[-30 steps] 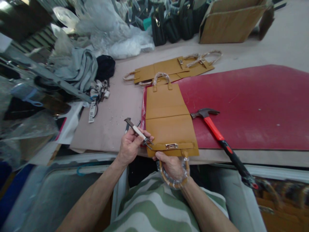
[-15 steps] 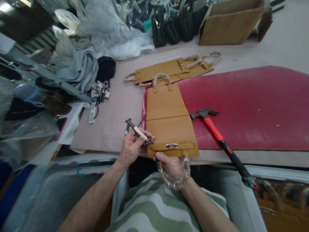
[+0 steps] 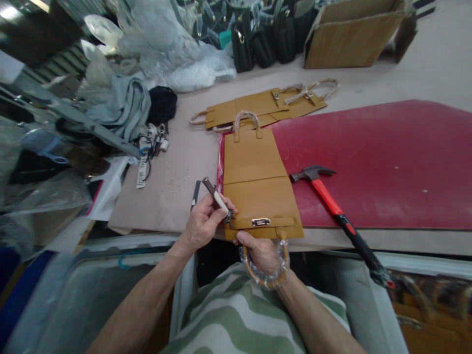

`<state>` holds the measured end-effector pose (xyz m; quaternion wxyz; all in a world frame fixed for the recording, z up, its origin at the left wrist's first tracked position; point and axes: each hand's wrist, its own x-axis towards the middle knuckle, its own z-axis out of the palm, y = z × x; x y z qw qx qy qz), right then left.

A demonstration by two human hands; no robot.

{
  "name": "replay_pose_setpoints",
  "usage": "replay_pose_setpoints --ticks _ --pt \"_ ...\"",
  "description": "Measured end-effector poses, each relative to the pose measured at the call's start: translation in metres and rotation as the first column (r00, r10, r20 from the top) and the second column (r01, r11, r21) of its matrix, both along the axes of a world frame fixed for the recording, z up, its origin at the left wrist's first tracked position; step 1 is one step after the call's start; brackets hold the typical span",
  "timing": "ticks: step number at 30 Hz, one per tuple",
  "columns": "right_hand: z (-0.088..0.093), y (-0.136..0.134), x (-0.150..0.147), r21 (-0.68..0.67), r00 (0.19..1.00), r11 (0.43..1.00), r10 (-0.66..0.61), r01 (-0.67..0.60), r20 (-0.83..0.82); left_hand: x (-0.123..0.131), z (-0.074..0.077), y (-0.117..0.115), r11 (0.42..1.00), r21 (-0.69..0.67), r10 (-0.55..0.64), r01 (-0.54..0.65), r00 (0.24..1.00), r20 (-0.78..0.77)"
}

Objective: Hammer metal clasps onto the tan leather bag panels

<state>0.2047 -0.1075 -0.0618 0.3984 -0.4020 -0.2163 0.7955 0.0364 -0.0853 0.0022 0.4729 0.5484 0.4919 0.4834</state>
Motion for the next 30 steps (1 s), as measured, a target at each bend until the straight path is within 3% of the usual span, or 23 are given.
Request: replay_pose_setpoints --ticks 5,12,18,26,30 --pt "0.013 0.002 -0.005 -0.019 0.998 0.999 -0.051 0.051 -0.025 -0.004 0.003 0.005 0.996 0.03 -0.077 0.082 0.986 -0.145" --pt "0.024 0.017 -0.011 -0.098 0.998 0.995 -0.007 0.001 -0.06 -0.004 0.005 0.018 0.998 0.069 0.002 0.001 0.999 -0.043" --pt "0.034 0.033 -0.012 -0.088 0.998 0.995 0.04 -0.044 -0.046 -0.009 0.002 0.032 0.997 0.07 0.019 -0.017 1.0 -0.025" --pt "0.039 0.037 -0.006 -0.103 0.995 0.99 0.096 -0.093 0.028 -0.01 -0.009 0.034 0.997 0.078 0.016 -0.024 0.995 0.097" --pt "0.039 0.038 -0.004 -0.126 0.993 0.986 0.112 -0.107 0.034 -0.012 -0.008 0.032 0.994 0.108 -0.008 -0.001 0.996 0.087"
